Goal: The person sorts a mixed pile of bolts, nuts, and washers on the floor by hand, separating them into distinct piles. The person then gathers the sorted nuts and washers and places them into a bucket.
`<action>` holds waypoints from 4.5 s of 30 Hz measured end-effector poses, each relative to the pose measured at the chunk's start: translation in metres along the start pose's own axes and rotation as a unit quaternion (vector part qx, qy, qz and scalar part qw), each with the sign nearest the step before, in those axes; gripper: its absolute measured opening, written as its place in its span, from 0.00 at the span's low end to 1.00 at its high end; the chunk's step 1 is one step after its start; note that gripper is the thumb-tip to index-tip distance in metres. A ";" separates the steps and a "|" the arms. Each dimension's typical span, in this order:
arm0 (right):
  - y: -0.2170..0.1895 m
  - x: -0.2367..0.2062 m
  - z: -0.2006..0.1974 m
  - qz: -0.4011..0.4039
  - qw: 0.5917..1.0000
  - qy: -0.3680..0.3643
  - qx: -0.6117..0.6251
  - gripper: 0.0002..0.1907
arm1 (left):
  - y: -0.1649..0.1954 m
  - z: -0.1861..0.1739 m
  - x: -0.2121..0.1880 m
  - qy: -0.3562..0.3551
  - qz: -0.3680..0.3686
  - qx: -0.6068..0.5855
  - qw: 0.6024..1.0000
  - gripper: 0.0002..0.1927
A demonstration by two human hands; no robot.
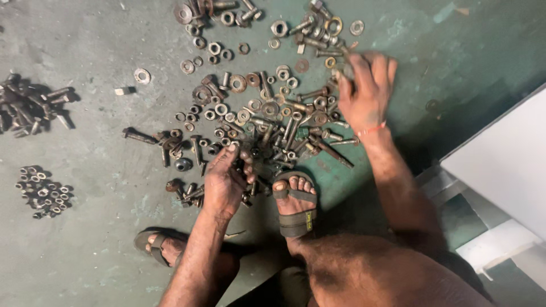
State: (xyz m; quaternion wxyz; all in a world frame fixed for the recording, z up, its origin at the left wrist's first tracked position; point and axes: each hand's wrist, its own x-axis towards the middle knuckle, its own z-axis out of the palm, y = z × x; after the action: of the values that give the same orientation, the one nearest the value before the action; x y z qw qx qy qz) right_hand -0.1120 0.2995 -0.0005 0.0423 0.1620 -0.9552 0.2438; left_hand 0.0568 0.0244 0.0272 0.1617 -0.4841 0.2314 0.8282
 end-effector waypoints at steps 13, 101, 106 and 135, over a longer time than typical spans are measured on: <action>0.018 -0.072 -0.016 -0.074 0.997 0.025 0.001 0.20 | 0.033 -0.008 -0.013 -0.028 0.069 0.074 0.994 0.10; -0.075 -0.112 0.009 -0.027 0.940 -0.264 0.216 0.08 | -0.088 -0.115 -0.082 -0.168 -0.214 0.296 0.916 0.17; -0.090 -0.123 -0.009 -0.163 0.960 -0.209 0.091 0.14 | -0.085 -0.119 -0.082 -0.158 -0.215 0.289 0.919 0.17; -0.171 -0.148 0.022 -0.292 0.883 -0.303 0.209 0.10 | -0.084 -0.168 -0.100 -0.112 -0.197 0.154 0.962 0.20</action>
State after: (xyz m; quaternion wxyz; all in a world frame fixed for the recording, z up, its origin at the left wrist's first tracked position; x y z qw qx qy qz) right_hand 0.0847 0.1898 0.0340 -0.2152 0.5045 -0.7579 0.3532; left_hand 0.2684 -0.0002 0.0245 0.4190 -0.3938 0.2369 0.7831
